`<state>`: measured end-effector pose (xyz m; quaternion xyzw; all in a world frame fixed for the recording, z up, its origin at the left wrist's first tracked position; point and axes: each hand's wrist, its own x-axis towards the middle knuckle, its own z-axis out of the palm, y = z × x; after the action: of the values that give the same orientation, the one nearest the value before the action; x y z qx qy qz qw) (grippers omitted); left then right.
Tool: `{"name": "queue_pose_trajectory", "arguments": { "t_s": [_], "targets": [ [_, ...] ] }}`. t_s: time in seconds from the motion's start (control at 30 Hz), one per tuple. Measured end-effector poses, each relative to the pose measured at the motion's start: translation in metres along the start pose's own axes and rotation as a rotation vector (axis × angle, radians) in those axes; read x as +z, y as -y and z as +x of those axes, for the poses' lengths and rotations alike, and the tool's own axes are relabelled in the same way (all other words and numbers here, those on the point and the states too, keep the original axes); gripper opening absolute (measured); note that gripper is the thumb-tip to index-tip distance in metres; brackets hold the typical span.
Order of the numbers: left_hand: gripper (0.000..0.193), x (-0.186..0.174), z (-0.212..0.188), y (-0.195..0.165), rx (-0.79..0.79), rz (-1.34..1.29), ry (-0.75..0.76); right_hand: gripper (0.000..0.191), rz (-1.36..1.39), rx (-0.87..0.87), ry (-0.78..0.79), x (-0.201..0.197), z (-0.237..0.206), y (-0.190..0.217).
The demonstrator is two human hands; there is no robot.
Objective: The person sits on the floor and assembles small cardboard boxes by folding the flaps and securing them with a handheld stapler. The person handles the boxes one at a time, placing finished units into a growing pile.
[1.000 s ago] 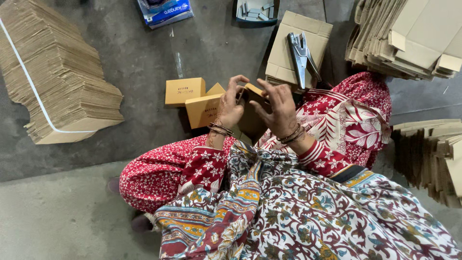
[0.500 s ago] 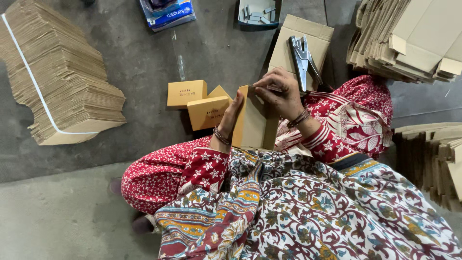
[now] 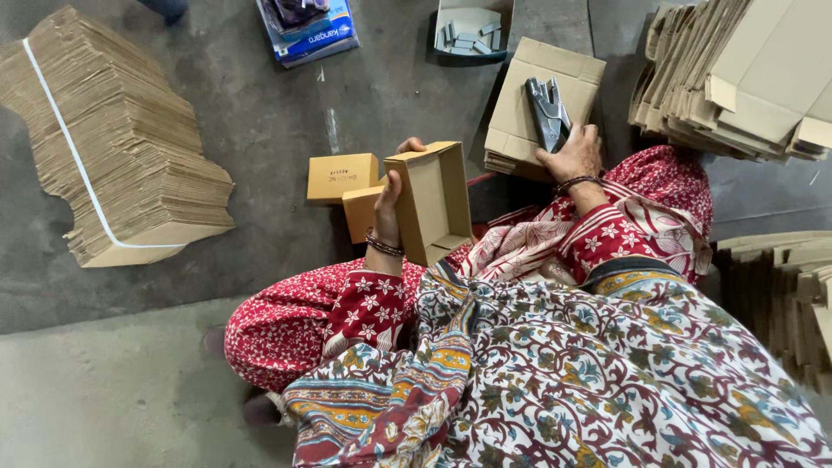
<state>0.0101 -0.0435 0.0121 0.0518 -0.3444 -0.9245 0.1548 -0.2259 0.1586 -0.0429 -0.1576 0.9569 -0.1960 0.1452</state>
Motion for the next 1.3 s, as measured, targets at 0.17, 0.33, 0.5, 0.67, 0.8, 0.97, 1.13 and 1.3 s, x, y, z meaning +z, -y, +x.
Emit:
{"name": "queue_pose_trajectory", "arguments": {
  "t_s": [0.17,0.33,0.5,0.67,0.8,0.97,1.13,1.3],
  "targets": [
    [0.075,-0.006,0.001,-0.011,-0.01,0.246,0.064,0.064,1.391,0.306,0.627,-0.009,-0.027,-0.005],
    [0.075,-0.01,-0.003,-0.018,0.016,0.522,0.121,0.079,1.791,0.104,1.211,-0.028,-0.13,-0.016],
    [0.074,-0.001,-0.001,-0.023,-0.024,0.611,0.21,0.076,1.515,-0.106,1.352,-0.027,-0.156,-0.024],
    [0.073,0.006,-0.002,-0.024,-0.045,0.65,0.252,0.074,1.388,-0.103,1.309,-0.023,-0.152,-0.037],
    [0.072,0.006,-0.003,-0.023,-0.045,0.701,0.272,0.072,1.345,-0.065,1.224,-0.028,-0.156,-0.036],
    [0.07,0.011,-0.003,-0.024,-0.063,0.803,0.296,0.071,1.376,-0.02,1.19,-0.044,-0.159,-0.021],
    [0.068,0.02,-0.006,-0.027,-0.082,0.865,0.307,0.07,1.421,-0.07,1.208,-0.045,-0.164,-0.011],
    [0.069,0.022,-0.007,-0.027,-0.096,0.876,0.33,0.042,1.212,-0.058,1.075,-0.02,-0.177,-0.016]
  ]
}}
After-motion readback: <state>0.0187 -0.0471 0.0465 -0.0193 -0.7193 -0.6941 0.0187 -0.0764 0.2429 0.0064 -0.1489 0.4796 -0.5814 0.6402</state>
